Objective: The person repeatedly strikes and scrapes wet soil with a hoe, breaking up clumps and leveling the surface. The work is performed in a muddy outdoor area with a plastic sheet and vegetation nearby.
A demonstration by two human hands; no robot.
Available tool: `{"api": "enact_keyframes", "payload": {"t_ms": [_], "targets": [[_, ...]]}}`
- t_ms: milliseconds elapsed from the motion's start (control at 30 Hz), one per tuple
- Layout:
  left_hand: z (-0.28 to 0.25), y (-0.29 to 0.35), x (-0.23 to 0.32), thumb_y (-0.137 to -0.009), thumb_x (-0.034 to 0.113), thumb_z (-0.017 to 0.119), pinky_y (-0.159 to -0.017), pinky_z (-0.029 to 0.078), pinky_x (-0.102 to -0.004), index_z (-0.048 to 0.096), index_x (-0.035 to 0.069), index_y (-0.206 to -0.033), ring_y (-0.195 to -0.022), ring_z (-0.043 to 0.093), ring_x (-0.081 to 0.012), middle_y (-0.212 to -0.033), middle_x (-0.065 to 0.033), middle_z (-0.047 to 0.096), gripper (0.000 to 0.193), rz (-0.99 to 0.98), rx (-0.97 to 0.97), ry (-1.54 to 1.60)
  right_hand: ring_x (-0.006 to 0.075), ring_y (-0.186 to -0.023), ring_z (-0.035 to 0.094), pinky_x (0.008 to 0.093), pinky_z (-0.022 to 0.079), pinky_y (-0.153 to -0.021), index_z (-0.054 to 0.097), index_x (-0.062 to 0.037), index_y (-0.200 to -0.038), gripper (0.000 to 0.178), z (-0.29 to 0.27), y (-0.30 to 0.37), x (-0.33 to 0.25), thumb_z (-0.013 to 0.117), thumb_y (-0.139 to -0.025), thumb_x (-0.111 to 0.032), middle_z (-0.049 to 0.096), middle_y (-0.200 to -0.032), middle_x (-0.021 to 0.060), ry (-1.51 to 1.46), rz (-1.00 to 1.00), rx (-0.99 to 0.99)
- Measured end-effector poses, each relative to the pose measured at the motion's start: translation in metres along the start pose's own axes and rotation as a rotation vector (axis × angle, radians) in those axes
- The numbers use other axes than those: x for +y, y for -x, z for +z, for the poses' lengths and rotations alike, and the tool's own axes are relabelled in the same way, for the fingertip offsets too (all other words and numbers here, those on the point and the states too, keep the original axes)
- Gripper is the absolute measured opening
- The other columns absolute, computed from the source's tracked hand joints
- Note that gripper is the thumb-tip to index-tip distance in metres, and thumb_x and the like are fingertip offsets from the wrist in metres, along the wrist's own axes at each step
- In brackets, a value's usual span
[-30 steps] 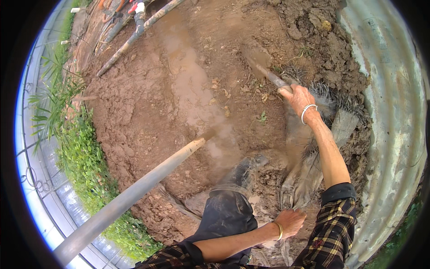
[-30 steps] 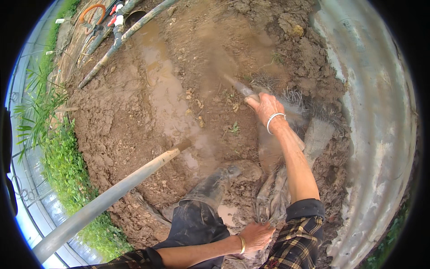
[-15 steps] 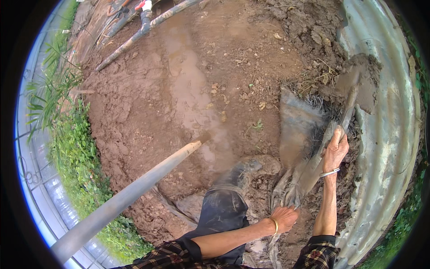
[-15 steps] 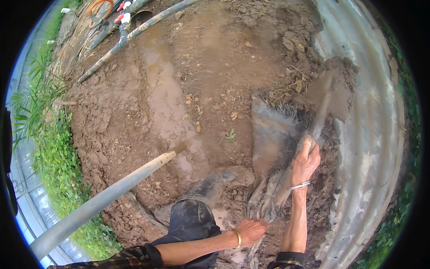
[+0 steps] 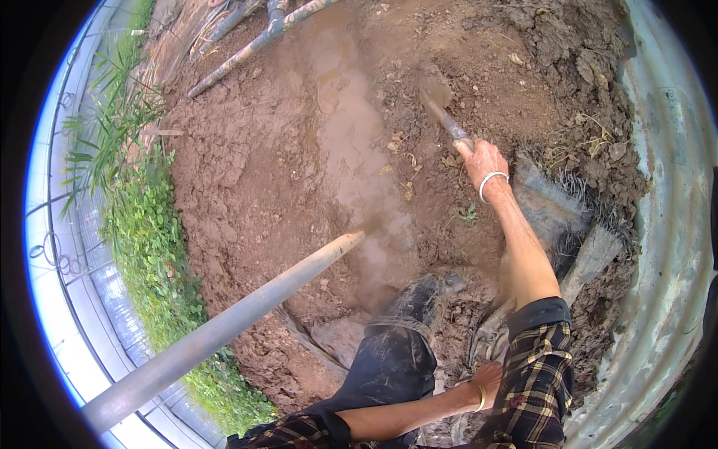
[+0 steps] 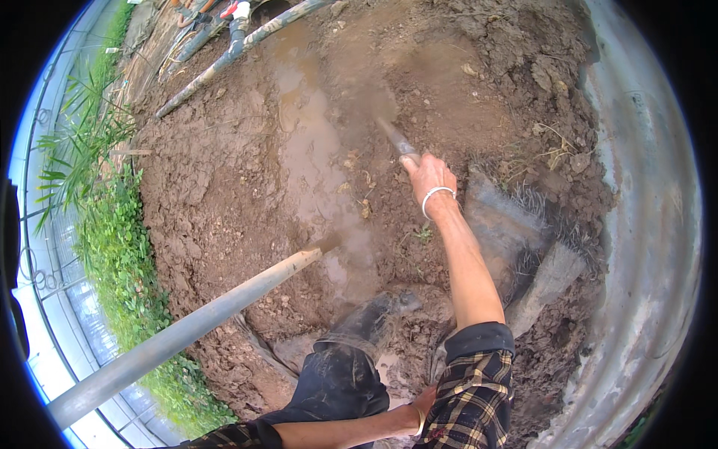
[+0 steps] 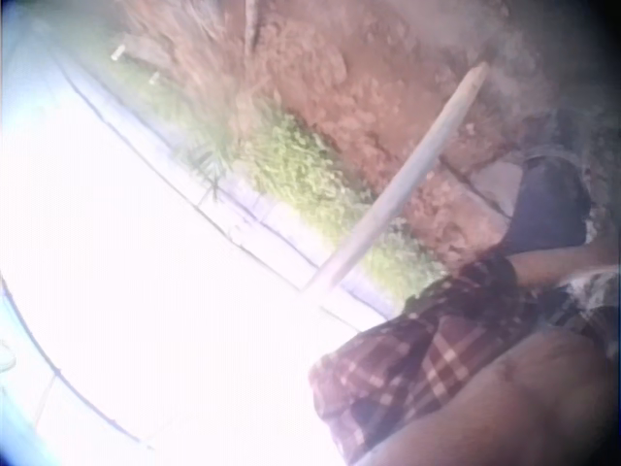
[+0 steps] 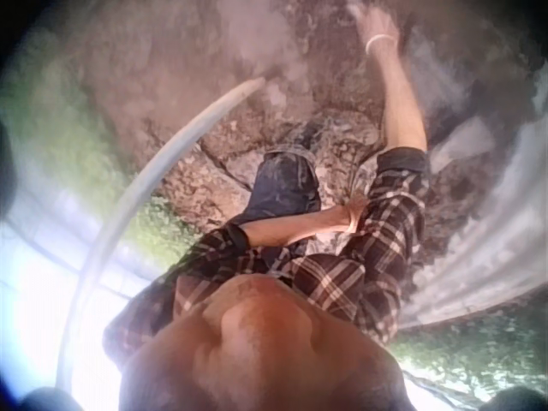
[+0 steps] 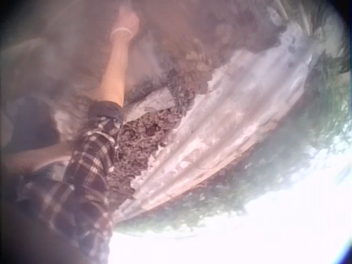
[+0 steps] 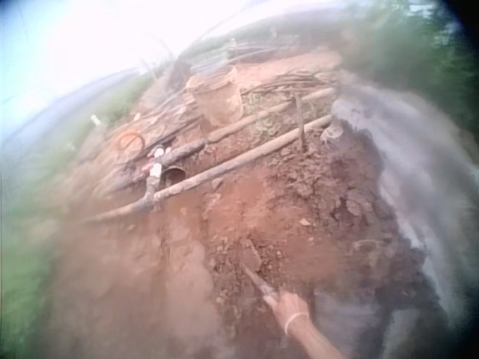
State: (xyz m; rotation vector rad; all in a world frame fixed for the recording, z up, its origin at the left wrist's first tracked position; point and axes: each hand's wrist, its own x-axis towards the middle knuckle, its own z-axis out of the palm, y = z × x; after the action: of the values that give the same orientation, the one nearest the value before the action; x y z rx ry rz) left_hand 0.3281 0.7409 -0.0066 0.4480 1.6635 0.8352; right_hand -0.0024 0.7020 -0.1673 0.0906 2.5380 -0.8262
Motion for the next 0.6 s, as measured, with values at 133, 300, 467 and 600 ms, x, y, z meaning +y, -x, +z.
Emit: {"api": "enact_keyframes", "payload": {"t_ms": [133, 300, 467, 600], "targets": [[0.011, -0.005, -0.003, -0.084, 0.016, 0.064, -0.064, 0.053, -0.0445, 0.063, 0.001, -0.095, -0.082, 0.069, -0.0337, -0.088, -0.0162, 0.066, 0.018, 0.097, 0.251, 0.015, 0.0441, -0.089, 0.066, 0.0512, 0.052, -0.077, 0.064, 0.0025, -0.098, 0.054, -0.052, 0.012, 0.044, 0.055, -0.094, -0.050, 0.068, -0.090, 0.0278, 0.107, -0.021, 0.128], [0.009, -0.008, -0.003, -0.088, 0.021, 0.060, -0.067, 0.050, -0.0463, 0.054, 0.002, -0.113, -0.081, 0.065, -0.0322, -0.104, -0.0151, 0.061, 0.031, 0.071, 0.080, -0.006, 0.0438, -0.087, 0.066, 0.0520, 0.051, -0.075, 0.060, -0.0013, -0.098, 0.050, -0.150, 0.071, 0.107, 0.052, -0.097, -0.050, 0.068, -0.086, 0.0271, 0.272, 0.200, 0.243], [0.001, -0.004, 0.003, -0.086, 0.016, 0.062, -0.067, 0.047, -0.0472, 0.056, 0.000, -0.106, -0.083, 0.065, -0.0345, -0.100, -0.0205, 0.059, 0.026, 0.085, 0.097, -0.024, 0.0290, -0.065, 0.059, 0.0429, 0.046, -0.062, 0.062, 0.0012, -0.102, 0.048, -0.193, 0.152, 0.147, 0.054, -0.097, -0.046, 0.060, -0.070, 0.0160, 0.134, 0.302, 0.588], [0.003, -0.003, 0.007, -0.081, 0.010, 0.064, -0.073, 0.046, -0.0471, 0.057, -0.001, -0.108, -0.087, 0.065, -0.0338, -0.101, -0.0208, 0.060, 0.030, 0.055, 0.059, -0.033, 0.0174, -0.060, 0.047, 0.0359, 0.040, -0.054, 0.063, 0.0028, -0.102, 0.043, -0.166, 0.200, 0.128, 0.055, -0.099, -0.039, 0.048, -0.064, 0.0059, -0.291, 0.350, 0.634]]}}
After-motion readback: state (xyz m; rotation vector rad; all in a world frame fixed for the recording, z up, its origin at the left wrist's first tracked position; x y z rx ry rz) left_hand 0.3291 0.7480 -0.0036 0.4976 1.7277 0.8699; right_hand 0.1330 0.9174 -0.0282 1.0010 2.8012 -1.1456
